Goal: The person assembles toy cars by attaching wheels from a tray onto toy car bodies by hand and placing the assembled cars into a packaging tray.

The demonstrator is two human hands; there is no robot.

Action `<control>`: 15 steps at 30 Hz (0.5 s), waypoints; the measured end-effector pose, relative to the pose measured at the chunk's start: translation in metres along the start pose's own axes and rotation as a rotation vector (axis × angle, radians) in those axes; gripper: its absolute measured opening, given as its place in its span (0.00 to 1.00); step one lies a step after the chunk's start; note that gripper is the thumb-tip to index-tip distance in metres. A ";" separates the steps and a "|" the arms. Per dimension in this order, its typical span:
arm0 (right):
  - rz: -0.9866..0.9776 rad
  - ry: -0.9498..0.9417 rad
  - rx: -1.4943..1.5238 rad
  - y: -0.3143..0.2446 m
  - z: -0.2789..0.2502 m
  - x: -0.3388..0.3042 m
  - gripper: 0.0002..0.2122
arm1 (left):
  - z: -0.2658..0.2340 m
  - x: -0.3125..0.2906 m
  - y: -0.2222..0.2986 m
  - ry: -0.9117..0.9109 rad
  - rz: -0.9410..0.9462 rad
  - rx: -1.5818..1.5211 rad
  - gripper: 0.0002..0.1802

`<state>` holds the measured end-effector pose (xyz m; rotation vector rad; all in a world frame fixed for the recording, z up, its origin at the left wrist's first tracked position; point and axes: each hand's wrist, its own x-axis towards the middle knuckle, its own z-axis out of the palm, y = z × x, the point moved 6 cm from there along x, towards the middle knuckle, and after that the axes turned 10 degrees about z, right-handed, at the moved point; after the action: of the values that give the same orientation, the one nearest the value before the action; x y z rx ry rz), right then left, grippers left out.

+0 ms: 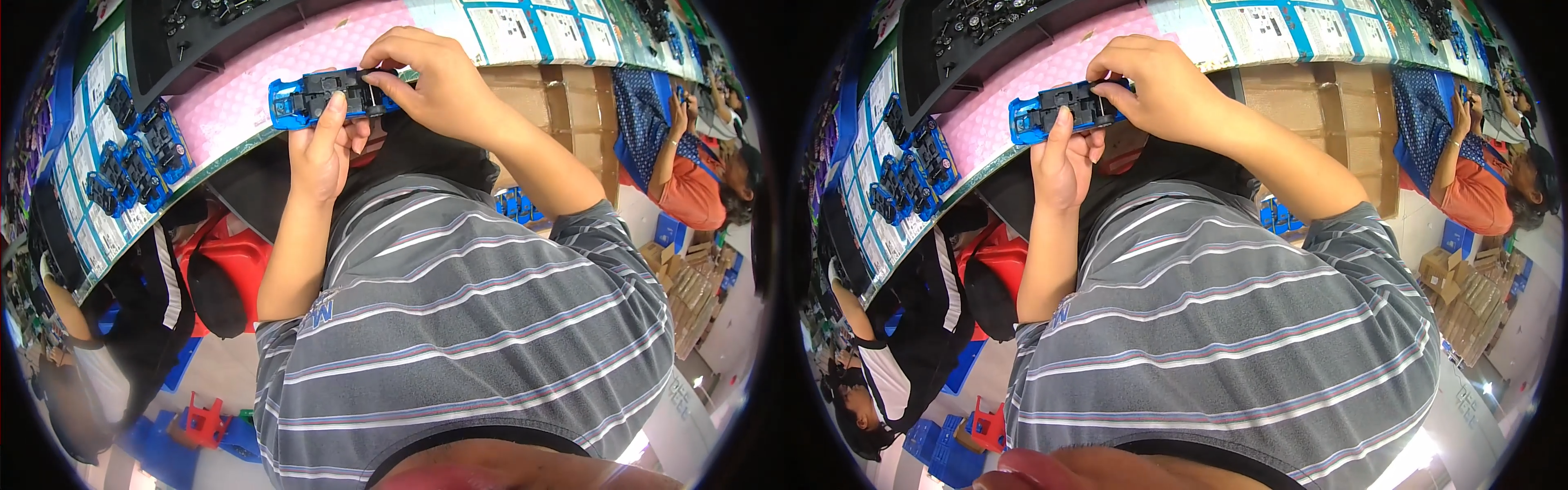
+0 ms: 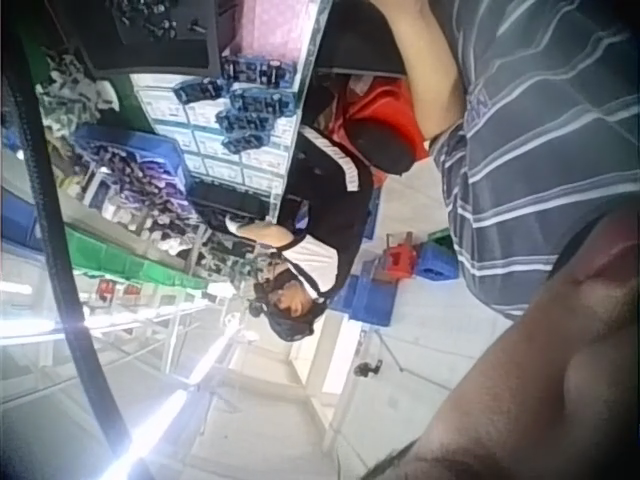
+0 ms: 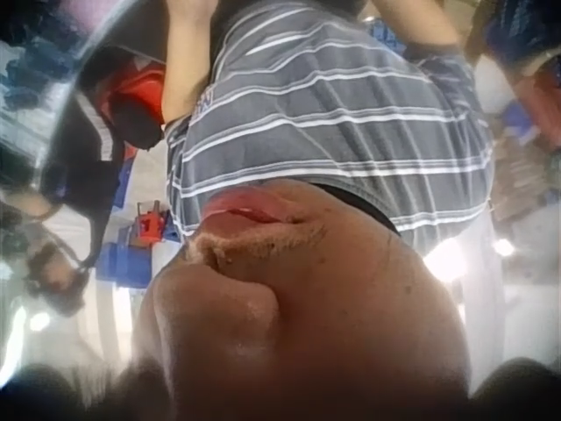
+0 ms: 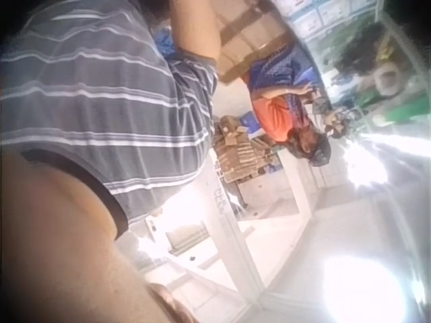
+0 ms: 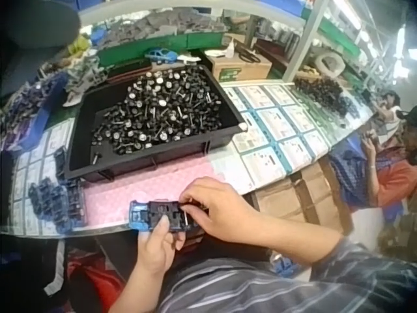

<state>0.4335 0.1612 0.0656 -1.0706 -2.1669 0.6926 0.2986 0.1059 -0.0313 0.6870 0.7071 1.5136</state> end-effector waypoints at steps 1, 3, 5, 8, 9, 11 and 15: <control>0.000 0.000 -0.001 0.001 0.000 0.001 0.07 | 0.000 0.000 0.000 0.000 0.000 -0.001 0.16; 0.037 -0.057 0.005 0.005 -0.002 0.003 0.08 | -0.002 -0.002 0.000 0.003 0.009 -0.014 0.16; 0.024 -0.016 0.009 0.003 -0.012 0.011 0.08 | -0.002 -0.003 0.000 0.003 0.017 -0.029 0.17; -0.019 0.122 -0.098 0.018 -0.042 0.045 0.08 | -0.007 -0.007 0.002 0.017 0.031 -0.039 0.17; 0.055 0.149 -0.177 0.017 -0.057 0.067 0.06 | -0.008 -0.009 0.003 0.028 0.028 -0.034 0.17; 0.164 0.215 -0.367 0.032 -0.088 0.102 0.08 | -0.002 -0.008 0.003 0.012 0.017 -0.068 0.17; 0.252 -0.110 -0.531 0.081 -0.069 0.144 0.10 | -0.006 -0.011 0.000 0.038 0.008 -0.066 0.17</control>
<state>0.4549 0.3361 0.0993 -1.6303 -2.4025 0.2827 0.2947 0.0947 -0.0349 0.6137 0.6805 1.5541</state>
